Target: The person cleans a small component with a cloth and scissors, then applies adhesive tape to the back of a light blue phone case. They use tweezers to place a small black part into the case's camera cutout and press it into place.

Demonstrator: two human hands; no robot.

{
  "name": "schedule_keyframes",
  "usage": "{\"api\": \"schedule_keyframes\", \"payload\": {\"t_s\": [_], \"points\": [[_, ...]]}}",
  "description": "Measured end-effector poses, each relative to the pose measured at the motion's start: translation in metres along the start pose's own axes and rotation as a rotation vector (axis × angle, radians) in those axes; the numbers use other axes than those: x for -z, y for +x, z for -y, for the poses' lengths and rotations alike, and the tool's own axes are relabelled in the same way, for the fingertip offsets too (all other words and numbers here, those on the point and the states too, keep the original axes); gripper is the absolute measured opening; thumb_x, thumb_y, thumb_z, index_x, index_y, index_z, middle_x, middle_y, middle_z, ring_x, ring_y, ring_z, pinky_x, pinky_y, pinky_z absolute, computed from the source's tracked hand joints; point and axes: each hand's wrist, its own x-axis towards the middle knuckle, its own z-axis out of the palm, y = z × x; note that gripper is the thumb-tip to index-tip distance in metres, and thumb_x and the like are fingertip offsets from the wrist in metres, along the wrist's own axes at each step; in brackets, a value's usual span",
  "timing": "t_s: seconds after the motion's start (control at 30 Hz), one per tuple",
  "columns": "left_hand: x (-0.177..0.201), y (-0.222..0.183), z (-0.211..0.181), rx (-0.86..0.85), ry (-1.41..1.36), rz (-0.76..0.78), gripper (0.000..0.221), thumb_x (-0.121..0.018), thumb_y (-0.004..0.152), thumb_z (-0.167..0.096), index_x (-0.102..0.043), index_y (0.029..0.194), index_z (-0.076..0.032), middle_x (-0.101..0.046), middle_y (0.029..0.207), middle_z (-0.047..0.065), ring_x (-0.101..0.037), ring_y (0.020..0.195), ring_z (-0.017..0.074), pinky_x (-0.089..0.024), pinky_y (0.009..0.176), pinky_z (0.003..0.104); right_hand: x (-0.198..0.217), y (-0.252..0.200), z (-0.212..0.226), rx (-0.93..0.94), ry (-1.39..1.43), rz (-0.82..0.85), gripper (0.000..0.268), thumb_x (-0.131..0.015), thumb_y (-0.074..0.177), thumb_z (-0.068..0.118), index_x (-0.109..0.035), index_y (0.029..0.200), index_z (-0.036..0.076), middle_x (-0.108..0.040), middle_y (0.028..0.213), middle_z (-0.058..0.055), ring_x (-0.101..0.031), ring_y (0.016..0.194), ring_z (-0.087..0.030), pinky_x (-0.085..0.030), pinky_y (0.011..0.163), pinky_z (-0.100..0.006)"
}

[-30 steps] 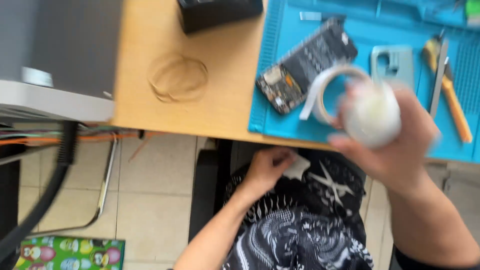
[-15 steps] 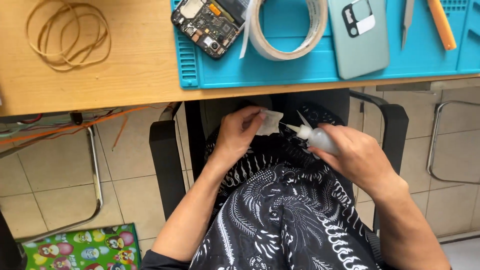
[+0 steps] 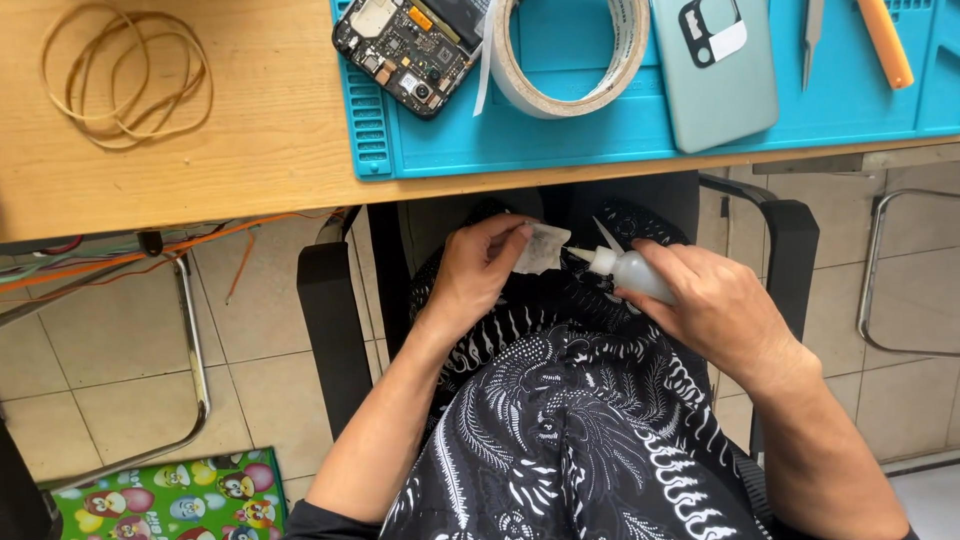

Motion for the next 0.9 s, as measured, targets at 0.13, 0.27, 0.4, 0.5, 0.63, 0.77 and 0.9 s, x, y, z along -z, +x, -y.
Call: {"api": "schedule_keyframes", "payload": {"t_s": [0.13, 0.27, 0.4, 0.5, 0.63, 0.77, 0.9], "points": [[0.0, 0.0, 0.001, 0.007, -0.027, 0.009, 0.031, -0.057, 0.101, -0.026, -0.074, 0.117, -0.005, -0.08, 0.107, 0.008, -0.077, 0.099, 0.0169, -0.061, 0.087, 0.025, 0.003, 0.002, 0.001, 0.006, -0.002, 0.01, 0.05, -0.076, 0.092, 0.039, -0.061, 0.123, 0.003, -0.069, 0.089, -0.01, -0.068, 0.077, -0.028, -0.055, 0.067, -0.042], [0.002, 0.0, -0.001, 0.003, -0.042, 0.01, 0.029, -0.057, 0.101, -0.024, -0.074, 0.115, -0.005, -0.08, 0.106, 0.008, -0.078, 0.099, 0.0178, -0.062, 0.088, 0.026, 0.005, 0.002, 0.002, 0.003, 0.0, 0.013, 0.046, -0.075, 0.094, 0.038, -0.061, 0.122, 0.004, -0.067, 0.084, -0.008, -0.067, 0.072, -0.027, -0.055, 0.065, -0.042], [0.003, 0.001, -0.002, 0.012, -0.033, 0.01, 0.029, -0.057, 0.101, -0.025, -0.074, 0.116, -0.006, -0.08, 0.105, 0.006, -0.077, 0.098, 0.016, -0.061, 0.087, 0.025, 0.005, 0.002, 0.0, -0.006, 0.034, -0.001, 0.052, -0.079, 0.089, 0.041, -0.063, 0.124, 0.006, -0.069, 0.093, -0.007, -0.069, 0.076, -0.026, -0.055, 0.065, -0.042], [-0.003, 0.008, 0.033, -0.087, 0.019, -0.038, 0.025, -0.057, 0.1, -0.025, -0.074, 0.111, -0.01, -0.079, 0.102, 0.002, -0.07, 0.094, 0.0118, -0.052, 0.083, 0.027, 0.014, 0.013, 0.007, 0.094, 0.291, -0.101, 0.057, -0.083, 0.084, 0.033, -0.059, 0.126, 0.003, -0.072, 0.117, -0.012, -0.069, 0.096, -0.028, -0.054, 0.089, -0.042], [-0.001, 0.009, 0.029, -0.114, -0.037, -0.069, 0.017, -0.06, 0.098, -0.021, -0.074, 0.103, -0.011, -0.077, 0.094, 0.001, -0.068, 0.085, 0.0102, -0.052, 0.077, 0.027, 0.045, 0.081, 0.037, 0.094, 0.5, -0.13, 0.059, -0.072, 0.084, 0.047, -0.065, 0.13, 0.01, -0.045, 0.117, -0.014, -0.053, 0.11, -0.029, -0.044, 0.104, -0.039], [0.001, 0.012, 0.027, -0.127, -0.034, -0.078, 0.022, -0.062, 0.097, -0.028, -0.073, 0.101, -0.009, -0.079, 0.095, 0.003, -0.074, 0.089, 0.0127, -0.053, 0.076, 0.03, 0.088, 0.209, 0.107, 0.366, 0.684, -0.348, 0.054, -0.072, 0.095, 0.037, -0.058, 0.135, 0.004, -0.055, 0.123, -0.013, -0.048, 0.119, -0.031, -0.037, 0.109, -0.042], [0.004, 0.011, 0.024, -0.075, -0.131, -0.038, 0.014, -0.069, 0.094, -0.022, -0.07, 0.095, -0.008, -0.072, 0.083, 0.001, -0.064, 0.081, 0.0067, -0.046, 0.068, 0.027, 0.093, 0.343, 0.186, 0.493, 0.907, -0.349, 0.045, -0.086, 0.098, 0.017, -0.057, 0.132, 0.018, -0.068, 0.117, 0.002, -0.067, 0.104, -0.01, -0.061, 0.088, -0.025]]}}
